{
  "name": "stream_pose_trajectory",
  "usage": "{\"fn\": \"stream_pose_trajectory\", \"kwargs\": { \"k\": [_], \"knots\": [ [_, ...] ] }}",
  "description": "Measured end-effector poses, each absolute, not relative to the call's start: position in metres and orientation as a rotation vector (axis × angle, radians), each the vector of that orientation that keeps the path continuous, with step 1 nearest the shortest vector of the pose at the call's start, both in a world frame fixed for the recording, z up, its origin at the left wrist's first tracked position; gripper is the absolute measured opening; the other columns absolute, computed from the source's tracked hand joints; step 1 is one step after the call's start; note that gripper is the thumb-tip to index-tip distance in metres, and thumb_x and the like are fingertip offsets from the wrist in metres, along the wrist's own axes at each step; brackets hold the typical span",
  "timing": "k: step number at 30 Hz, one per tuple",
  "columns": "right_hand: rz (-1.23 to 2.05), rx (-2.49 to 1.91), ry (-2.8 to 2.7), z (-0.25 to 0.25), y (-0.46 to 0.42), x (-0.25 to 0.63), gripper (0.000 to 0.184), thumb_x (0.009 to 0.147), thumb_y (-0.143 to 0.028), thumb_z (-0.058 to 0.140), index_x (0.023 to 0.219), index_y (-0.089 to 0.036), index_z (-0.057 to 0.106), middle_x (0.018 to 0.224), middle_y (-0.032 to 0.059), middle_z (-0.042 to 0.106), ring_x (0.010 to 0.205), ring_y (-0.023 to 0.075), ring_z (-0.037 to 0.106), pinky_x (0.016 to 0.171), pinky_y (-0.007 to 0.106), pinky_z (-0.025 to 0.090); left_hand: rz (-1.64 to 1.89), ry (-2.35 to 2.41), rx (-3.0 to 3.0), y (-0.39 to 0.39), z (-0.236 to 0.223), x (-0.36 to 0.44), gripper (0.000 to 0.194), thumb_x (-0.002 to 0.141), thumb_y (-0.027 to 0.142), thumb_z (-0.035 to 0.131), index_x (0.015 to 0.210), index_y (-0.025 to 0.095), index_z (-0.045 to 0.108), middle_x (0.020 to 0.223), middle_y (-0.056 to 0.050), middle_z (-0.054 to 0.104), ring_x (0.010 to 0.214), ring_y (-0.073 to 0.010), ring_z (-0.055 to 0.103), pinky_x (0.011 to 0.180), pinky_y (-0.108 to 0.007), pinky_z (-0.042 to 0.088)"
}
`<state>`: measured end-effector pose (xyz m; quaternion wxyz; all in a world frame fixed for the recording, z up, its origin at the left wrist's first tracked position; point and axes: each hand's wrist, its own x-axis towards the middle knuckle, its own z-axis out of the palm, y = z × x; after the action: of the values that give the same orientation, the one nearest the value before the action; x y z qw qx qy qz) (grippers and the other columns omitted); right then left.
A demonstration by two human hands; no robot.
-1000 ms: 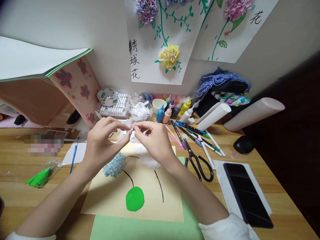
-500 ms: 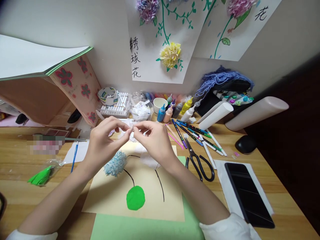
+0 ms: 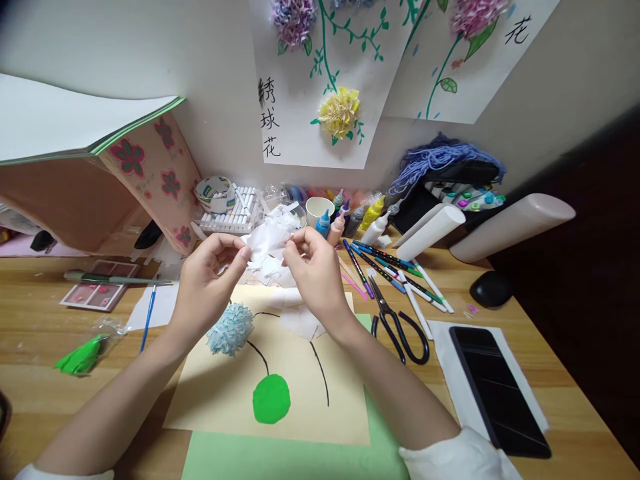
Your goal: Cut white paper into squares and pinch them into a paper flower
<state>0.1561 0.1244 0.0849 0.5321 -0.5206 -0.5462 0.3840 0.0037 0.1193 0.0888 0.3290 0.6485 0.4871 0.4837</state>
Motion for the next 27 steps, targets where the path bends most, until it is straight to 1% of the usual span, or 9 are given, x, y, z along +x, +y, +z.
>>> {"fn": "stream_pose_trajectory", "kwargs": {
  "k": [5, 9, 13, 17, 20, 22, 25, 27],
  "knots": [
    [1.008, -1.265, -1.269, 0.077, 0.135, 0.161, 0.01, 0.076, -0.024, 0.047, 0.067, -0.019, 0.047, 0.056, -0.0036, 0.055, 0.05, 0.0091, 0.047, 0.049, 0.022, 0.037, 1.221, 1.237, 1.565, 0.124, 0.094, -0.001, 0.012, 0.082, 0.027, 0.058, 0.078, 0.017, 0.056, 0.076, 0.0, 0.059, 0.071, -0.0094, 0.057, 0.066, -0.019, 0.045],
    [1.065, -1.317, -1.281, 0.068, 0.147, 0.169, 0.008, 0.071, -0.024, 0.047, 0.065, -0.019, 0.047, 0.053, -0.0043, 0.053, 0.047, 0.0092, 0.045, 0.047, 0.022, 0.036, 1.208, 1.268, 1.555, 0.129, 0.093, -0.006, 0.011, 0.078, 0.026, 0.062, 0.077, 0.016, 0.058, 0.075, 0.0, 0.061, 0.069, -0.0098, 0.058, 0.065, -0.02, 0.047],
    [1.037, -1.443, -1.359, 0.056, 0.159, 0.178, 0.008, 0.069, -0.024, 0.047, 0.064, -0.019, 0.049, 0.053, -0.0033, 0.053, 0.05, 0.0112, 0.049, 0.049, 0.023, 0.036, 1.217, 1.302, 1.576, 0.135, 0.089, -0.011, 0.011, 0.076, 0.026, 0.063, 0.074, 0.015, 0.06, 0.073, -0.001, 0.063, 0.067, -0.0102, 0.059, 0.065, -0.021, 0.048],
    [0.879, -1.67, -1.577, 0.044, 0.162, 0.182, 0.007, 0.069, -0.021, 0.05, 0.065, -0.018, 0.054, 0.063, 0.0013, 0.062, 0.06, 0.015, 0.056, 0.058, 0.025, 0.039, 1.209, 1.355, 1.638, 0.139, 0.085, -0.013, 0.01, 0.075, 0.025, 0.063, 0.073, 0.016, 0.061, 0.071, -0.001, 0.065, 0.065, -0.0108, 0.06, 0.063, -0.022, 0.049],
    [0.71, -1.757, -1.684, 0.047, 0.156, 0.18, 0.009, 0.072, -0.019, 0.053, 0.074, -0.017, 0.062, 0.077, 0.0052, 0.068, 0.07, 0.0174, 0.06, 0.065, 0.027, 0.04, 1.202, 1.401, 1.726, 0.137, 0.083, -0.011, 0.006, 0.075, 0.022, 0.064, 0.074, 0.016, 0.064, 0.073, -0.001, 0.066, 0.066, -0.0112, 0.061, 0.064, -0.022, 0.05],
    [0.683, -1.688, -1.695, 0.056, 0.15, 0.175, 0.014, 0.078, -0.026, 0.054, 0.079, -0.017, 0.064, 0.078, 0.0049, 0.068, 0.071, 0.0171, 0.06, 0.064, 0.027, 0.04, 1.213, 1.407, 1.799, 0.135, 0.081, -0.009, 0.005, 0.075, 0.02, 0.063, 0.075, 0.015, 0.065, 0.075, -0.002, 0.067, 0.067, -0.0114, 0.062, 0.065, -0.023, 0.051],
    [0.91, -1.447, -1.703, 0.072, 0.14, 0.168, 0.026, 0.084, -0.037, 0.051, 0.079, -0.017, 0.067, 0.076, 0.0036, 0.068, 0.069, 0.0155, 0.059, 0.062, 0.026, 0.04, 1.232, 1.357, 1.915, 0.132, 0.079, -0.005, 0.005, 0.078, 0.018, 0.062, 0.078, 0.016, 0.066, 0.078, -0.002, 0.067, 0.071, -0.0118, 0.062, 0.067, -0.023, 0.051],
    [1.037, -1.322, -1.668, 0.08, 0.135, 0.164, 0.028, 0.084, -0.038, 0.052, 0.084, -0.016, 0.069, 0.078, 0.0037, 0.068, 0.071, 0.0152, 0.06, 0.062, 0.025, 0.041, 1.223, 1.297, 1.991, 0.131, 0.079, -0.003, 0.007, 0.079, 0.018, 0.061, 0.079, 0.016, 0.068, 0.08, -0.002, 0.067, 0.074, -0.0123, 0.062, 0.068, -0.023, 0.05]
  ]
}}
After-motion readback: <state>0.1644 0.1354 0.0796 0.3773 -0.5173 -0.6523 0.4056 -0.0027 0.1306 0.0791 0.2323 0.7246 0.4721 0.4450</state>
